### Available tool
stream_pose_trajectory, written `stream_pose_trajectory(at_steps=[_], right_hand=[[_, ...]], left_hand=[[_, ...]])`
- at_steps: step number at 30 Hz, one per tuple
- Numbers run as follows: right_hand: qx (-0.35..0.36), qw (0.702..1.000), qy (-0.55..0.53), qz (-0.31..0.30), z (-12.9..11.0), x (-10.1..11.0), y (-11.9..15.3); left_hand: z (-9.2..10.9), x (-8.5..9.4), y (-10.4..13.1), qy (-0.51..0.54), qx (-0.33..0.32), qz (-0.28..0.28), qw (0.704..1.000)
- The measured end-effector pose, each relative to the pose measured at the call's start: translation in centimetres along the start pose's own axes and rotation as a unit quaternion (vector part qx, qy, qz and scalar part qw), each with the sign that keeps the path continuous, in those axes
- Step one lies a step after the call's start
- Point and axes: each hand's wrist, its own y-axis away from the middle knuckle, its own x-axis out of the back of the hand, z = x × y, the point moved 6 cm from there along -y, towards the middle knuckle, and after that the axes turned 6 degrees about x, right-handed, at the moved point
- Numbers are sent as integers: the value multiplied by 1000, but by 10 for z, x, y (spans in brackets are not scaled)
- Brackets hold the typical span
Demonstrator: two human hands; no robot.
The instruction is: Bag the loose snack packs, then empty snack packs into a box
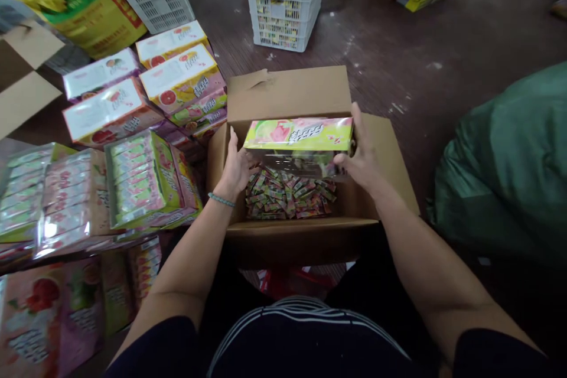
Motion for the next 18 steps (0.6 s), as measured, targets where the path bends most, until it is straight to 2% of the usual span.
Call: stream_pose_trajectory(at_steps=[4, 8, 12, 15, 18], right_hand=[[-8, 1000, 9, 12, 4, 4, -1], [-16, 999, 41, 2, 3, 3, -1], [-15, 997, 51, 49, 0, 4, 2], [3, 997, 38, 65, 1, 0, 10], [-13, 993, -15, 119, 3, 5, 23]], left_hand=[[1, -8, 1, -30, -21, -10, 999], [11, -8, 8, -46, -83, 34, 995], [20, -9, 17, -52, -134, 28, 989], [24, -5, 26, -48, -136, 24, 989], [25, -5, 43, -49, -136, 11, 989]])
